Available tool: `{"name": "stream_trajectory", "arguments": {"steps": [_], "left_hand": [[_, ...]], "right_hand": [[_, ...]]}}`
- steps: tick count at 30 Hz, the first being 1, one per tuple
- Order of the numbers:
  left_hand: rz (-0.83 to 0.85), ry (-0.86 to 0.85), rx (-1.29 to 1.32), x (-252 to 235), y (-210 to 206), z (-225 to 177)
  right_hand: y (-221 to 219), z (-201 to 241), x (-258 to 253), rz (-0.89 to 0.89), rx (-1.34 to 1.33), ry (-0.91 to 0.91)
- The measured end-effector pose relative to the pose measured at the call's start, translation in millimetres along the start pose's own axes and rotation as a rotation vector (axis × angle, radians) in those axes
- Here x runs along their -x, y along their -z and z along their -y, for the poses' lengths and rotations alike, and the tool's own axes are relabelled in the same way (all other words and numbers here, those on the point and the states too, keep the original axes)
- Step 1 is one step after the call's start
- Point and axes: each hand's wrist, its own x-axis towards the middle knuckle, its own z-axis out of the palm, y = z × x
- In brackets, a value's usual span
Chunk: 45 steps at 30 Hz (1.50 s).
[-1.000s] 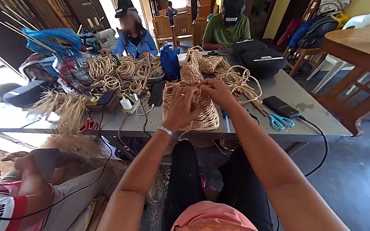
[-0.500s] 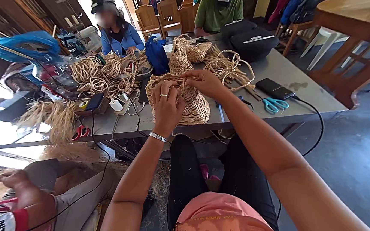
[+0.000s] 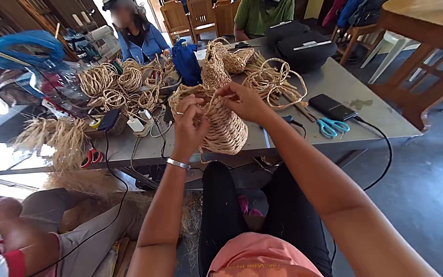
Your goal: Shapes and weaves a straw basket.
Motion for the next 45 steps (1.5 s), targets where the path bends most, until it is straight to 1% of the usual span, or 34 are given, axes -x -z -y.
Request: {"name": "stream_trajectory", "arguments": {"steps": [2, 4, 6, 9, 12, 14, 16, 21, 23, 26, 29, 31, 32, 34, 36, 37, 40, 45], "left_hand": [[0.036, -0.009, 0.083, 0, 19, 22], [0.058, 0.007, 0.113, 3, 33, 30], [0.056, 0.041, 0.06, 6, 39, 19], [0.072, 0.172, -0.085, 14, 41, -13], [0.01, 0.29, -0.065, 16, 36, -27], [0.051, 0.429, 0.035, 15, 37, -38], [0.03, 0.531, 0.157, 10, 34, -35], [-0.035, 0.67, 0.501, 4, 29, -36], [-0.04, 0.686, 0.562, 4, 28, -47], [-0.052, 0.647, 0.455, 1, 22, -48], [-0.051, 0.516, 0.171, 0, 13, -40], [-0.061, 0.443, 0.065, 9, 9, -44], [-0.101, 0.409, 0.033, 12, 4, -41], [-0.125, 0.376, -0.024, 16, 0, -42], [-0.053, 0.372, -0.062, 19, 3, -48], [-0.051, 0.349, -0.085, 20, 1, -46], [-0.156, 0.282, -0.12, 24, -14, -27], [-0.194, 0.244, -0.129, 29, -21, -20]], "right_hand": [[-9, 6, 4, 0.023, 0.004, 0.047], [-17, 15, 8, 0.044, 0.025, 0.068], [-20, 23, 5, 0.016, 0.054, 0.095], [-24, 28, -5, -0.094, 0.073, 0.161], [-26, 30, -12, -0.068, 0.119, 0.195], [-27, 26, -15, -0.033, 0.147, 0.205], [-27, 21, -17, -0.037, 0.137, 0.215], [-25, 19, -21, -0.038, 0.111, 0.217], [-23, 20, -23, -0.029, 0.14, 0.22], [-19, 20, -26, 0.01, 0.176, 0.243], [-17, 19, -27, 0.053, 0.191, 0.275], [-17, 17, -25, 0.068, 0.171, 0.292], [-17, 15, -24, 0.056, 0.154, 0.307], [-18, 15, -21, 0.047, 0.136, 0.317], [-18, 14, -20, 0.046, 0.153, 0.344], [-18, 15, -20, 0.054, 0.177, 0.36], [-14, 16, -23, 0.087, 0.271, 0.425], [-13, 17, -25, 0.127, 0.384, 0.537]]}}
